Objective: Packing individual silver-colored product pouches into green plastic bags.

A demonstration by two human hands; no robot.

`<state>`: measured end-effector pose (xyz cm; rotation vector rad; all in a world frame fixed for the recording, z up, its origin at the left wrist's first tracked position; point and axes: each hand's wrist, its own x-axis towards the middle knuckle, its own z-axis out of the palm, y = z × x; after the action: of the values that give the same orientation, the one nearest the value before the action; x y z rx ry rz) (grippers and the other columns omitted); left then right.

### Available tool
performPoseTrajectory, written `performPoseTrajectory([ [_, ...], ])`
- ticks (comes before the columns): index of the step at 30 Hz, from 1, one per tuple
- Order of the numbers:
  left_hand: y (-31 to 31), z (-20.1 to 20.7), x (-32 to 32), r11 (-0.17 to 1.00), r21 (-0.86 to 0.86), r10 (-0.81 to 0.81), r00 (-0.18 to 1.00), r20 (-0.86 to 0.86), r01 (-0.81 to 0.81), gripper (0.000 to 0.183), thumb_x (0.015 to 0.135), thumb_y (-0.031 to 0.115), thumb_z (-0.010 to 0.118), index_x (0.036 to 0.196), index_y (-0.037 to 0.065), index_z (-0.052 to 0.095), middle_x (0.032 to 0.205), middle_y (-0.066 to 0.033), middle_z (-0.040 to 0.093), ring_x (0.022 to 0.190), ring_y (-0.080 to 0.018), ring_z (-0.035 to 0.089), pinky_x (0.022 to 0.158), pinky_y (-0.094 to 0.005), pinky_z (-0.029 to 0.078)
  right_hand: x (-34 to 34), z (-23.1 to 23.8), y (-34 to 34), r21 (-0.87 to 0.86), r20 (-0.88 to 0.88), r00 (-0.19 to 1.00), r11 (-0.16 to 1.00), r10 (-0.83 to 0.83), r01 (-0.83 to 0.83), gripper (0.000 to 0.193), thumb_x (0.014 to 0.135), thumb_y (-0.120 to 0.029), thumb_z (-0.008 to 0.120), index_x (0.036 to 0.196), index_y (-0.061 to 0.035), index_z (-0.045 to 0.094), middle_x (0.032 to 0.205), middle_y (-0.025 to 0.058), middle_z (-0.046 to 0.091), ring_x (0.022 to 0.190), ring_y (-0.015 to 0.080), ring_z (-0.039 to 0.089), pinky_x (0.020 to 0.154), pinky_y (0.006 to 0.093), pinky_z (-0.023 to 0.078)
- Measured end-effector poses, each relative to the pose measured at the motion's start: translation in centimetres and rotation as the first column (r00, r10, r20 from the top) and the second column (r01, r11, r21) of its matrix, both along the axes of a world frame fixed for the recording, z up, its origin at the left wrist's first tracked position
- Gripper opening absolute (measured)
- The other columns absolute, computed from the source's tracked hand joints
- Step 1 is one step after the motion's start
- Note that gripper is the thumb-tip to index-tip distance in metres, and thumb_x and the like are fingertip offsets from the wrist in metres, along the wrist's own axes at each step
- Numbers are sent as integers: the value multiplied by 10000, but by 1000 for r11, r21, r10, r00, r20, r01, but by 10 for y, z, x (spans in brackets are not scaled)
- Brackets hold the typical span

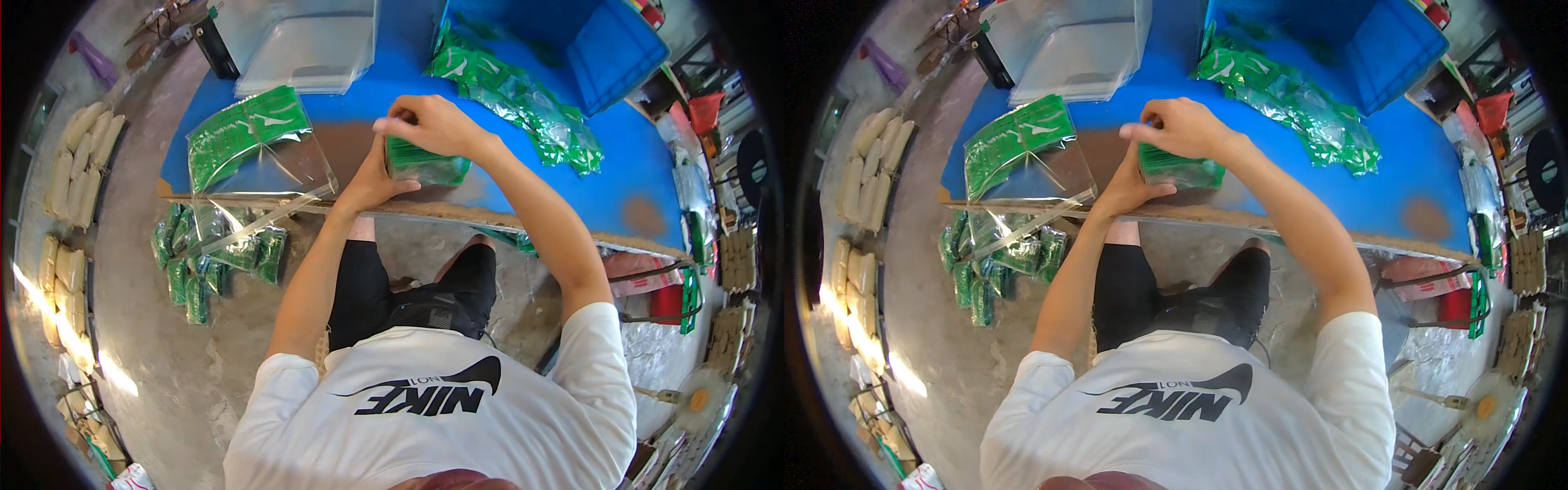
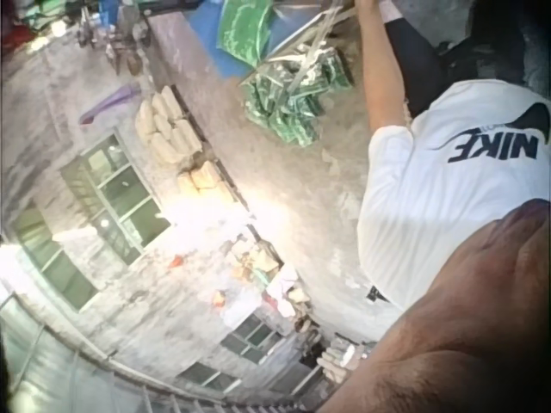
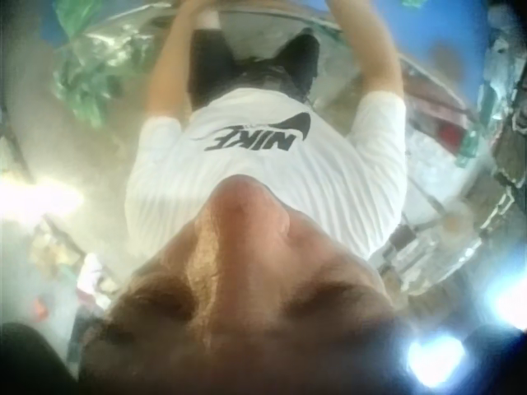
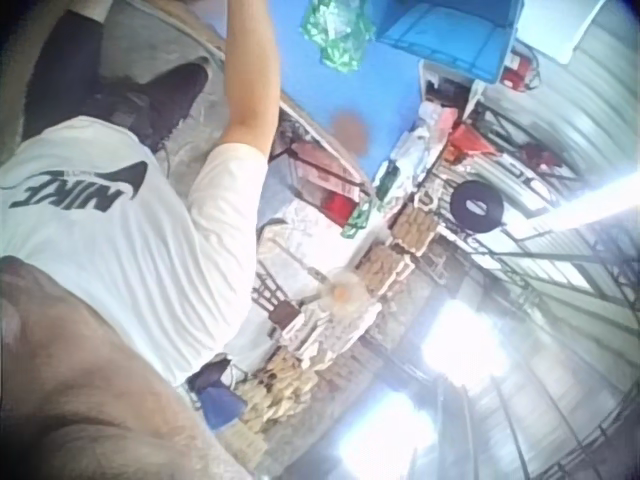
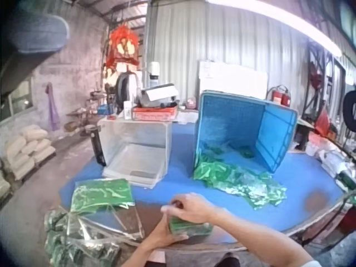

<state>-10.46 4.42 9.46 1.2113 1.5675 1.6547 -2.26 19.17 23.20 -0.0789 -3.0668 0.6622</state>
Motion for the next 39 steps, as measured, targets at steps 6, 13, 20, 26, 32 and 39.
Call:
performPoseTrajectory([
  [6,-1,5,3,998,67,16,1000,-21,-14,874,662,105,902,1368,45,391,1275,-137,542,1251,-235,510,1033,-392,432,39,-15,-8,279,-281,931,948,232,-152,742,765,-491,809,1227,33,562,1174,245,662,1142,400,617,979,458,485],
  [13,-45,51,39,991,135,-7,993,121,-9,1079,751,262,897,1564,42,223,1365,-190,513,1235,-255,514,1017,-383,437,71,0,-12,-330,17,992,936,-127,125,770,633,-325,908,1225,31,568,1071,157,697,1014,312,670,885,406,524],
  [20,-31,32,80,758,194,475,732,488,-622,601,1052,462,469,1450,20,382,1319,-151,469,1244,-216,435,1097,-351,299,74,-30,-60,-741,-7,960,647,-280,183,568,728,-196,823,1220,1,619,1088,102,689,997,203,644,897,339,511],
  [26,-49,34,81,766,121,551,742,382,-632,518,1075,425,401,1372,4,457,1295,-148,473,1230,-215,439,1083,-354,321,80,-67,-88,-791,-136,949,608,-285,69,618,741,-205,845,1265,2,591,1137,96,675,1023,189,635,888,334,515],
  [32,-100,48,24,824,50,560,799,-220,-564,687,925,244,646,1510,66,334,1521,-188,337,1414,-326,325,1184,-436,250,93,-110,-71,-945,316,866,-207,-389,252,472,875,-280,711,1245,-12,591,1106,87,668,991,206,662,866,328,537],
  [39,-115,50,-65,914,-2,72,167,-983,-407,752,688,11,721,1393,123,486,1427,-178,431,1351,-391,409,1108,-482,369,62,-104,-96,-852,360,858,-505,-367,141,443,870,-309,719,1191,-28,601,1076,87,678,984,208,666,874,362,548],
])
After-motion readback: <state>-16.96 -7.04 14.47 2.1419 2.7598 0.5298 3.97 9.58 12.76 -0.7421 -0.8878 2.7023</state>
